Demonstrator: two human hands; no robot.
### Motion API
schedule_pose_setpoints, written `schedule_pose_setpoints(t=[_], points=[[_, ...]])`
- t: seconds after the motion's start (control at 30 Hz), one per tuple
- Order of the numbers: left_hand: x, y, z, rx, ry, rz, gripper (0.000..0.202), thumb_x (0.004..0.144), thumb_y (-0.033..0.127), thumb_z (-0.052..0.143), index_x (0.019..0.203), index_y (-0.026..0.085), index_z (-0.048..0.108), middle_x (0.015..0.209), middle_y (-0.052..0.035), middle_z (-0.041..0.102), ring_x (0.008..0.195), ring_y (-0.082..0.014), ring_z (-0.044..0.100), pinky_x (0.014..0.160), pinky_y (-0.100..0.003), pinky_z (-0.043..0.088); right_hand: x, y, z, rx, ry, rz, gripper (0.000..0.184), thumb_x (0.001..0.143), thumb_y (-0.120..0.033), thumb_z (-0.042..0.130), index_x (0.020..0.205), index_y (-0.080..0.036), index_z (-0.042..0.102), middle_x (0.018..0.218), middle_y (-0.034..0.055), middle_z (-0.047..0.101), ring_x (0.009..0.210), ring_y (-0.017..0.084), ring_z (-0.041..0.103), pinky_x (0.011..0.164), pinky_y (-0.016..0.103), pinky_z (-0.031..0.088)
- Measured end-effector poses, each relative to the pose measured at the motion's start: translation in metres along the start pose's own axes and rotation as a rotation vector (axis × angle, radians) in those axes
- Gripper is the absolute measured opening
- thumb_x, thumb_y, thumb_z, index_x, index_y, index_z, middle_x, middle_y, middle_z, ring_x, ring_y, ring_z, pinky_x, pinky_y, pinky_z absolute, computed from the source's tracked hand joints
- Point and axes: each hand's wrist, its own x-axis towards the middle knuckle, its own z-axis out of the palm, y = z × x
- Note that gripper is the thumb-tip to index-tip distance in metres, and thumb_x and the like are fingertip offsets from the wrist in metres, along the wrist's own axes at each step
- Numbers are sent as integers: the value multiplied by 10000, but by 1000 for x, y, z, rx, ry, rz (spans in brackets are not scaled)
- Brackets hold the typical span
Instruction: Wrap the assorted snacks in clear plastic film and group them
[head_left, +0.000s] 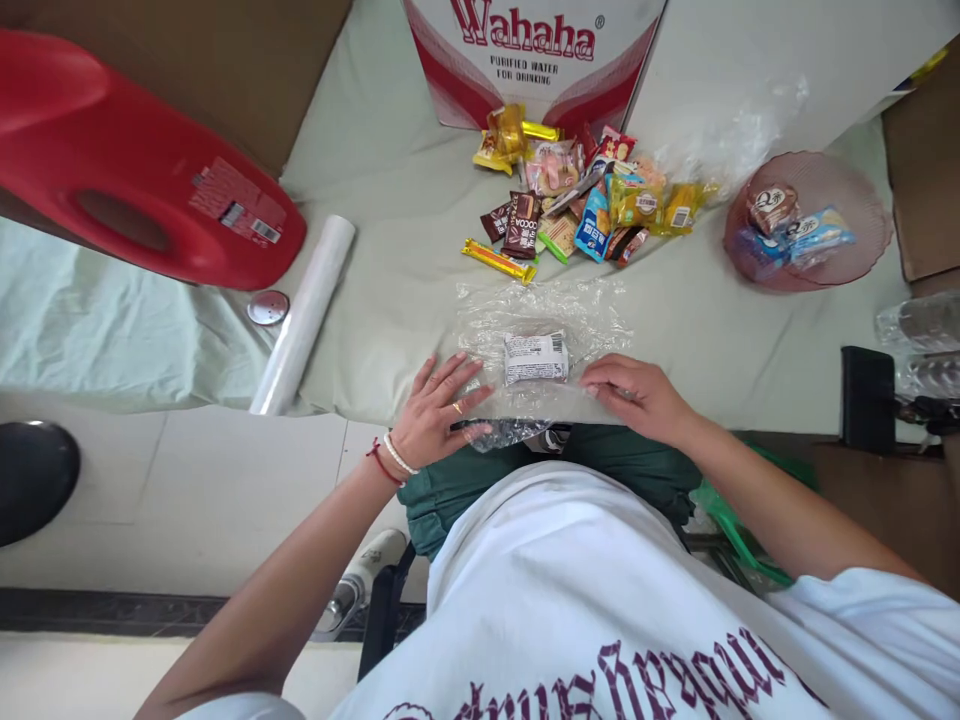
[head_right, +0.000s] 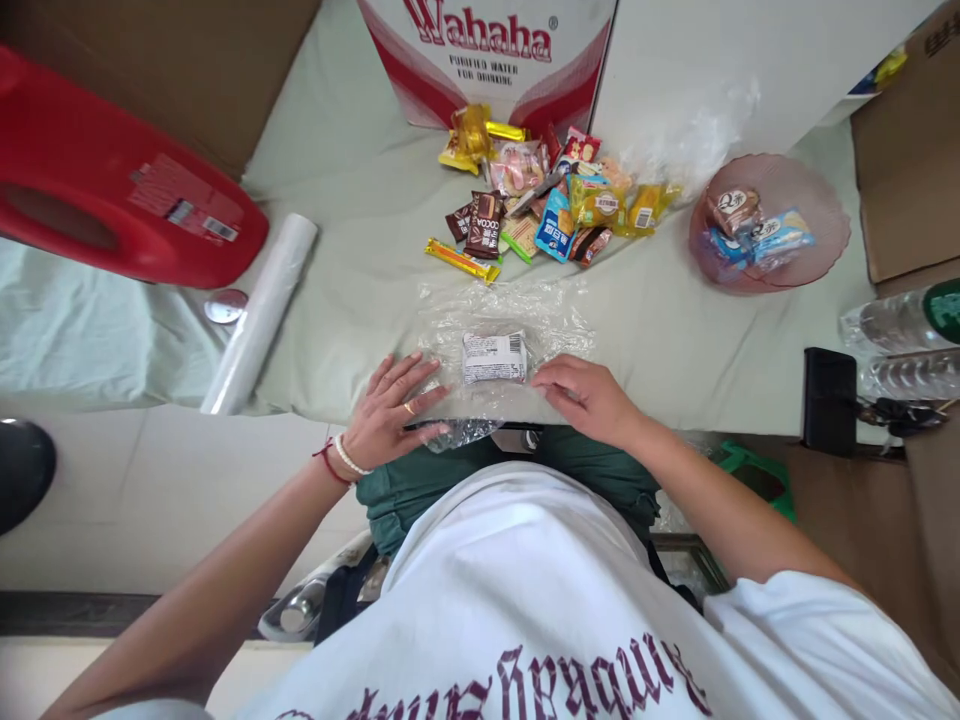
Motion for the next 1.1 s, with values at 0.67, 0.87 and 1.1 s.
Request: schedule_pose_setpoints(t=[0.67, 0.87, 1.1], points=[[50, 34, 8, 84, 842, -545, 255, 909, 256, 561, 1121, 177, 676, 1194, -172, 612, 1281, -328, 540, 1114, -547, 392, 143, 19, -4, -727, -85, 123, 609, 939, -376, 662, 1484, -121, 565, 1340, 195, 640, 1238, 358, 544, 1026, 463, 462], [52, 72, 17, 131, 528, -154, 334, 887, 183, 599, 1137, 308, 782, 918, -78, 671, 931, -257, 559, 869, -448, 347, 169, 23, 12, -669, -113, 283, 394, 884, -280, 719, 1253, -143, 708, 958, 108, 729, 1040, 307, 611, 877, 371, 452], [79, 74, 16, 116, 292, -289, 428, 877, 108, 579, 1170, 336, 792, 834, -91, 639, 901, -286, 516, 777, -439, 300, 131, -4, -3, -465, -147, -63, 301, 960, -231, 551, 1138, -171, 786, 947, 70, 666, 813, 196, 583, 765, 299, 411]])
